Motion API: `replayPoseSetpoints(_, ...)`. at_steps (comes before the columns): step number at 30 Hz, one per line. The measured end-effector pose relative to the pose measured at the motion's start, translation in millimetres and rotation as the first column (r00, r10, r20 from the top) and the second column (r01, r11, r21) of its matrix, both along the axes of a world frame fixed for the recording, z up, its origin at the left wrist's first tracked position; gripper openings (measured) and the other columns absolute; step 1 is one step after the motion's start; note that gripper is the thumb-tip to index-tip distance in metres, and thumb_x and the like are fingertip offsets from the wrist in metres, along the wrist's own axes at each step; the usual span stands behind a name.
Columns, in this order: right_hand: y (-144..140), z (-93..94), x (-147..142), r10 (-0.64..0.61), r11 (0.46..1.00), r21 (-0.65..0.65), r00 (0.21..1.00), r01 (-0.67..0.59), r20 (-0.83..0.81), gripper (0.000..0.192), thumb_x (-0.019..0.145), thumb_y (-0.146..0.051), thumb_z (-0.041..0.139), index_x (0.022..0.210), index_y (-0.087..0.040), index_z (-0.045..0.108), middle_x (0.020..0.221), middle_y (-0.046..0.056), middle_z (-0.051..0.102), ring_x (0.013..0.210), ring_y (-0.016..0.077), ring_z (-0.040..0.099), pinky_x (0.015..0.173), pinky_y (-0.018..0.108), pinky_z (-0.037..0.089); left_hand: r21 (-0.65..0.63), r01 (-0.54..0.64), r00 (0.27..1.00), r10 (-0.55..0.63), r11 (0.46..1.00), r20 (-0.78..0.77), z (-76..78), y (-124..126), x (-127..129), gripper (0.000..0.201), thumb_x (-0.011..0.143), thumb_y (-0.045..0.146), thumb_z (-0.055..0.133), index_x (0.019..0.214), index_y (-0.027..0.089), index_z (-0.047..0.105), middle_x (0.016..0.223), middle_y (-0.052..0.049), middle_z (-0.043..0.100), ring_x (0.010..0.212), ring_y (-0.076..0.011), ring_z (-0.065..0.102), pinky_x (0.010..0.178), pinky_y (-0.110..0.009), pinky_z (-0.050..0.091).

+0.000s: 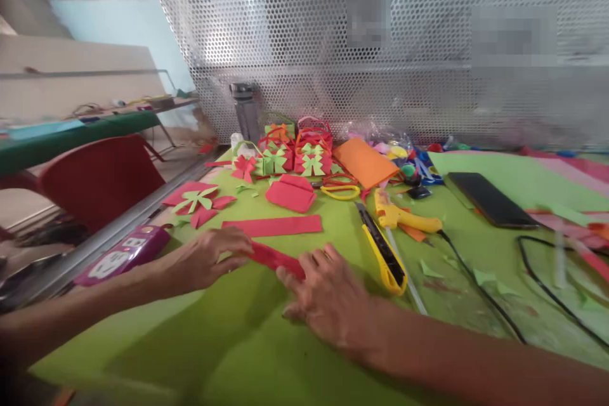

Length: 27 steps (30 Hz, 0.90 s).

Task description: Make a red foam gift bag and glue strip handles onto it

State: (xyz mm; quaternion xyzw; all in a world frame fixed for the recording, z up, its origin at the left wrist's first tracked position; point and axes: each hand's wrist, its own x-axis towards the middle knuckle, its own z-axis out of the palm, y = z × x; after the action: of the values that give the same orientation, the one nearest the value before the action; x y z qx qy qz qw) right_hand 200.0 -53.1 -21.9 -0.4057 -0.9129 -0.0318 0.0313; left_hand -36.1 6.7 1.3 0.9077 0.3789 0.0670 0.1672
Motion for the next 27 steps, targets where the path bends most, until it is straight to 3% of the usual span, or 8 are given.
replayPoseSetpoints(5,4.4,-12.5,1.9,0.033,0.999,0.032,0.996,-0.031,-0.083,0.048,0.082,-0.051,0.052,0.115,-0.017,0.059,0.093,0.013,0.061,0.090,0.0282,0.054,0.078,0.047,0.041,-0.086,-0.238,0.958,0.218,0.967,-0.188,9.1,5.2,22.1,0.025,0.080,0.036,0.051,0.072,0.017,0.065,0.074,-0.003,0.061,0.067,-0.0152,0.056,0.060,-0.025,0.040)
replayPoseSetpoints(10,3.7,-22.9,6.2,0.043,0.999,0.006,0.981,-0.043,-0.187,0.047,0.084,-0.049,0.050,0.119,-0.019,0.056,0.113,0.014,0.056,0.104,0.0299,0.049,0.087,0.048,0.039,-0.132,-0.301,0.916,0.248,0.944,-0.316,13.9,11.7,39.9,0.032,0.068,0.043,0.060,0.050,0.016,0.054,0.060,0.000,0.050,0.059,-0.0141,0.049,0.050,-0.023,0.029)
replayPoseSetpoints(14,3.6,-27.4,7.1,0.047,0.999,0.003,0.975,-0.048,-0.219,0.045,0.085,-0.045,0.050,0.120,-0.018,0.056,0.114,0.016,0.055,0.106,0.0309,0.048,0.088,0.050,0.039,-0.155,-0.359,0.881,0.279,0.920,-0.383,13.5,11.6,47.4,0.041,0.065,0.047,0.060,0.043,0.017,0.043,0.054,0.001,0.041,0.053,-0.0127,0.043,0.046,-0.024,0.024)
replayPoseSetpoints(23,3.4,-27.9,6.0,0.055,0.998,0.029,0.976,-0.050,-0.213,0.044,0.087,-0.043,0.046,0.121,-0.017,0.056,0.119,0.019,0.055,0.110,0.0342,0.048,0.090,0.055,0.038,-0.158,-0.437,0.856,0.356,0.885,-0.376,12.3,10.9,50.0,0.045,0.066,0.044,0.058,0.040,0.018,0.032,0.043,0.005,0.028,0.044,-0.0093,0.031,0.044,-0.024,0.019)
replayPoseSetpoints(27,3.7,-29.2,5.8,0.049,0.998,0.038,0.976,-0.042,-0.212,0.044,0.088,-0.043,0.044,0.121,-0.018,0.056,0.120,0.019,0.054,0.111,0.0343,0.049,0.091,0.057,0.036,-0.187,-0.427,0.881,0.360,0.885,-0.308,13.7,12.2,52.3,0.044,0.061,0.041,0.062,0.036,0.018,0.034,0.038,0.006,0.024,0.039,-0.0073,0.026,0.042,-0.024,0.016)
